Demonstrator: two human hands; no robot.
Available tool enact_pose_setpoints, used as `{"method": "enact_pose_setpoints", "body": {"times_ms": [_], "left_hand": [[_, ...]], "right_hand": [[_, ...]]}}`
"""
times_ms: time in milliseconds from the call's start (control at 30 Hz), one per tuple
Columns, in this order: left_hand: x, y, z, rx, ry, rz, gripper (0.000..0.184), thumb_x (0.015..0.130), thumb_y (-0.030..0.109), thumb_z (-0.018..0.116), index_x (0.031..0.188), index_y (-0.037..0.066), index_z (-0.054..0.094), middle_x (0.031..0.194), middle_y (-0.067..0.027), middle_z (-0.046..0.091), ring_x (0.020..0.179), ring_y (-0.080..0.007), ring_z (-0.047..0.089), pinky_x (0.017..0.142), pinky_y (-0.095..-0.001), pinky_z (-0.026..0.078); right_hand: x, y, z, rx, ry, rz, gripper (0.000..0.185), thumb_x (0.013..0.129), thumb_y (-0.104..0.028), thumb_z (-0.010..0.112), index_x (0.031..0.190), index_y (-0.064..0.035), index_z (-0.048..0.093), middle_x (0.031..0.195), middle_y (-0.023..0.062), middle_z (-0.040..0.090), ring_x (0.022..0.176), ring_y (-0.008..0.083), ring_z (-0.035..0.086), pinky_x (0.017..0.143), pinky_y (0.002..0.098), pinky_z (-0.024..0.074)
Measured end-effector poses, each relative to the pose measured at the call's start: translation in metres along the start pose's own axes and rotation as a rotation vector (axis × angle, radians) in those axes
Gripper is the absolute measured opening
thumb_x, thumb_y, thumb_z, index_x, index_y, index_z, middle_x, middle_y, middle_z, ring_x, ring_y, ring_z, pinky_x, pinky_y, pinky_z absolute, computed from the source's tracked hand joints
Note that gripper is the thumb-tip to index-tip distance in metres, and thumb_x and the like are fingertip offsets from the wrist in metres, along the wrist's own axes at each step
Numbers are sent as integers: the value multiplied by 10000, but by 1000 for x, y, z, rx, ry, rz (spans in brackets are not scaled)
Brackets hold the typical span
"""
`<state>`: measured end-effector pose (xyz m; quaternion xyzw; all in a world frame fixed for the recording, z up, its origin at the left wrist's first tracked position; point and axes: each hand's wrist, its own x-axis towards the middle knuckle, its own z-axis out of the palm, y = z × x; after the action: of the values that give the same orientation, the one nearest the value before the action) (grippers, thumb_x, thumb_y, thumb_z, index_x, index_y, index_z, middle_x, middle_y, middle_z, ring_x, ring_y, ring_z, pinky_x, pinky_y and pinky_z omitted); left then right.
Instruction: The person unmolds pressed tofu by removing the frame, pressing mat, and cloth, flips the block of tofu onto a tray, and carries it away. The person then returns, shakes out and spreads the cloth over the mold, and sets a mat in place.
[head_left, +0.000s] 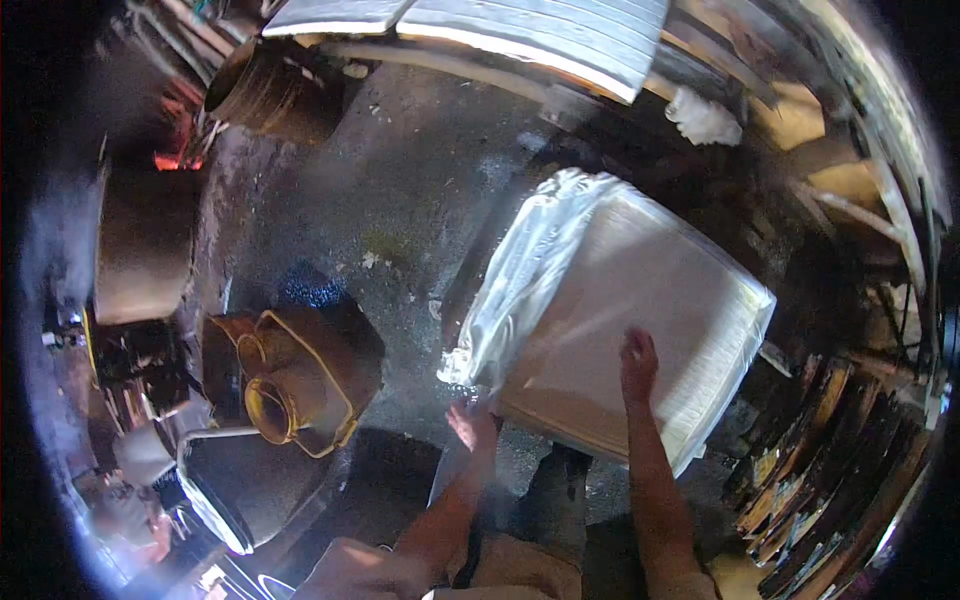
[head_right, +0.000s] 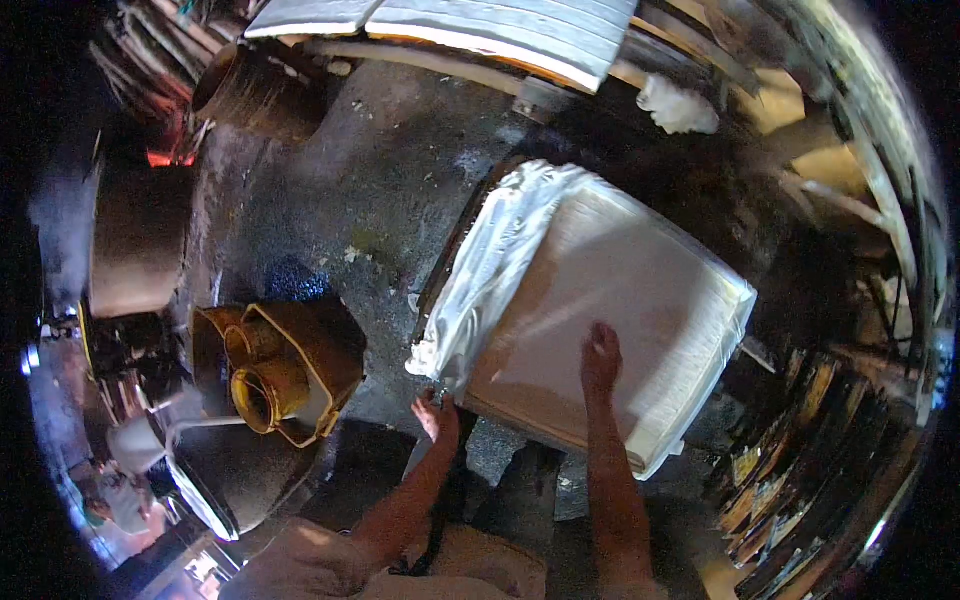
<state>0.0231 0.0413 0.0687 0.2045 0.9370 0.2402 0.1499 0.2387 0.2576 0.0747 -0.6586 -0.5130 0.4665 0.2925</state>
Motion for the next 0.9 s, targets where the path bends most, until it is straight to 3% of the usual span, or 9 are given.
{"method": "enact_pose_setpoints", "body": {"times_ms": [100,200,267,300,367,467,700,833,900], "left_hand": [[27,-27,-22,-297,-94,-260,371,784,177,650,1110,54,524,1037,-132,536,954,-304,505,796,-415,418],[77,-28,-28,-810,-238,-549,424,790,191,678,1165,79,516,1073,-81,537,890,-216,552,695,-360,455],[99,-44,-11,-885,-285,-607,442,793,195,687,1184,87,513,1085,-65,537,869,-187,568,661,-341,467],[115,-49,2,-774,-464,-453,455,778,189,697,1187,106,518,1093,-77,540,893,-200,575,671,-350,477],[114,-48,9,-278,-242,64,408,716,187,736,1084,101,584,1036,-111,585,887,-247,592,678,-375,498],[123,-29,-14,-141,-255,43,312,679,182,750,947,80,626,916,-121,616,860,-288,597,713,-395,493],[89,-35,-68,-295,-274,-70,171,707,133,675,853,66,615,811,-115,627,782,-314,606,689,-398,482],[36,-51,-69,-294,-426,-38,162,752,121,594,898,71,643,868,-145,627,801,-336,595,718,-415,484],[30,-64,-55,-261,-369,85,166,745,99,599,898,58,645,839,-143,621,749,-330,584,672,-401,477]], "right_hand": [[77,-71,84,-262,-210,-404,312,823,-163,579,1091,-3,565,1046,131,594,984,236,575,869,334,439],[137,-121,155,-309,-309,-394,385,730,-123,634,1101,-44,566,988,187,584,944,316,562,824,391,460],[173,-128,190,-654,-149,-786,418,725,-117,608,1139,-114,550,964,179,567,886,339,562,777,425,478],[184,-135,202,-762,-166,-681,406,732,-121,593,1135,-137,551,961,188,572,905,360,559,792,433,470],[195,-143,217,-881,-181,-577,395,739,-125,577,1132,-161,553,958,197,577,925,381,555,807,441,462],[207,-137,225,-1104,-320,-404,333,751,-122,549,1079,-173,573,967,180,593,966,377,556,814,456,455],[264,-138,176,-420,-223,-607,203,765,-1,531,939,-98,569,841,90,591,771,246,589,695,349,478],[259,-162,137,45,-199,-161,177,782,8,577,942,-67,572,820,41,581,731,128,563,658,273,483],[265,-155,138,-46,-194,-227,174,792,-1,575,948,-77,584,827,49,593,743,130,572,660,268,486]]}}
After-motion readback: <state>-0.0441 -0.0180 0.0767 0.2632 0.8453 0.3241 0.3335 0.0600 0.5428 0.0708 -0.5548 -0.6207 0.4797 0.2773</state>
